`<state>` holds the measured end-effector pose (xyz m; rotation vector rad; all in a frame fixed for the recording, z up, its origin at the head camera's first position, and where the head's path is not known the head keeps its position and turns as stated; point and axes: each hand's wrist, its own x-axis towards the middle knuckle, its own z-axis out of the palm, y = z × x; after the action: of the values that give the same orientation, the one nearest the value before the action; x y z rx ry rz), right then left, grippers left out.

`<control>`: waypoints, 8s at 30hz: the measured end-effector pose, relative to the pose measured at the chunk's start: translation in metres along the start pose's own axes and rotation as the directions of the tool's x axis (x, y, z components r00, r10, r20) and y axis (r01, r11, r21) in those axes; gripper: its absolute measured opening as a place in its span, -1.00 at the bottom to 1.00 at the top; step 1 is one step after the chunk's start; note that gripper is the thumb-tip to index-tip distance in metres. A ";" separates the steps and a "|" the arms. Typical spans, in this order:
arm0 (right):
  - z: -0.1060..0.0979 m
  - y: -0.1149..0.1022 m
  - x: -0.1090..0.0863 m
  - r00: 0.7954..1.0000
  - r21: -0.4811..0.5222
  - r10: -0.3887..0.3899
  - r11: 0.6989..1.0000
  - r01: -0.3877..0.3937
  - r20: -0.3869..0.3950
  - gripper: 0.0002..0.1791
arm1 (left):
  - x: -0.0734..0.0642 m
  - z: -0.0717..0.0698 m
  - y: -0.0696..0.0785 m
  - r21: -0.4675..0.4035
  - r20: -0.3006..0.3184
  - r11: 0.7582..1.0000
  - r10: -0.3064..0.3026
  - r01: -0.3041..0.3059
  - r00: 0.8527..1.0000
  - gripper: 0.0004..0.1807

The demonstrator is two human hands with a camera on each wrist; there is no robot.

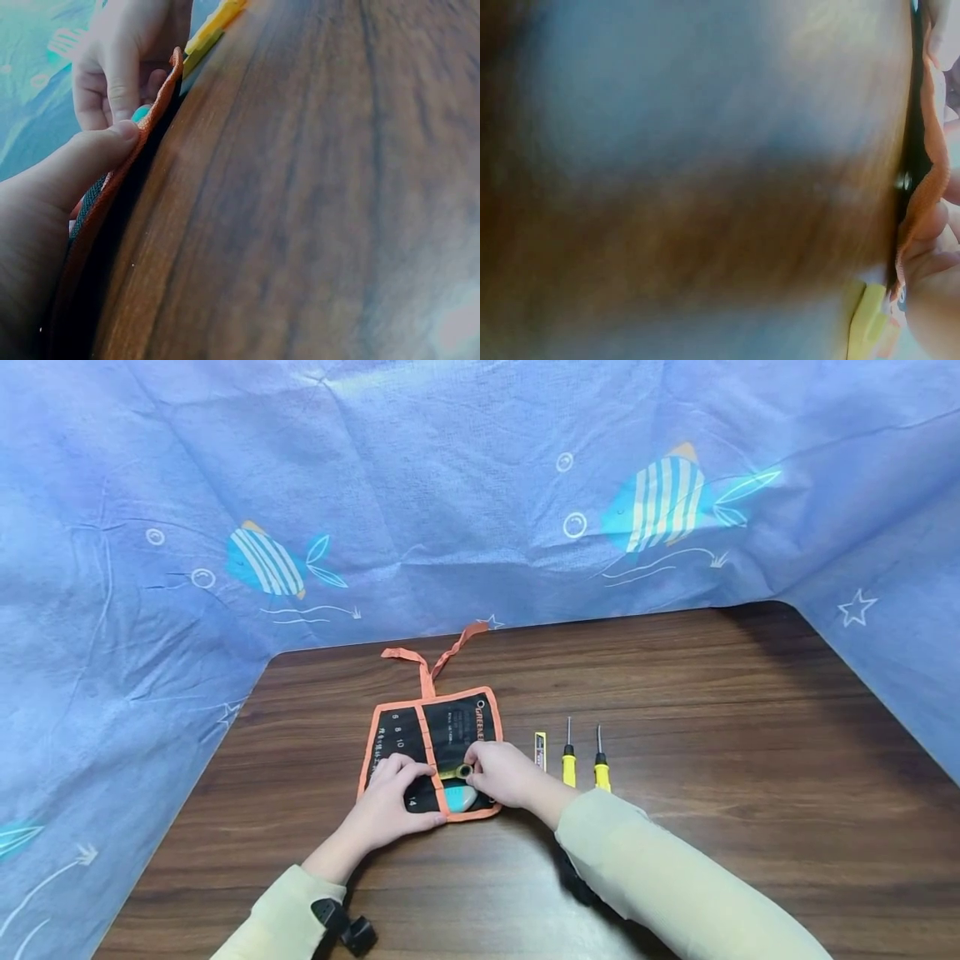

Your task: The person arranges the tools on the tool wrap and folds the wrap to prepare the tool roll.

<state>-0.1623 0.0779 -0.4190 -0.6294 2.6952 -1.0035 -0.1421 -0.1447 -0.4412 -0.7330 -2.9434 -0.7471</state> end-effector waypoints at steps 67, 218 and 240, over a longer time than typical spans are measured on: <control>-0.071 0.093 -0.119 0.954 -0.162 -0.031 0.987 -0.018 -0.298 -0.68 | 0.000 0.002 0.002 0.040 0.003 0.999 -0.016 0.016 1.000 -0.20; -0.037 0.020 0.015 0.989 -0.228 -0.140 0.962 0.149 0.053 -0.90 | 0.002 0.003 0.003 0.047 -0.016 0.998 -0.029 0.029 0.999 -0.29; -0.029 0.024 0.020 0.989 -0.229 -0.141 0.962 0.147 0.043 -0.88 | 0.019 0.001 0.005 0.073 0.047 0.978 -0.200 0.197 0.979 -0.36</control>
<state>-0.1973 0.1022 -0.4137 -0.8864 2.7996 -0.7087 -0.1567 -0.1317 -0.4370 -0.4666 -3.1074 -0.6419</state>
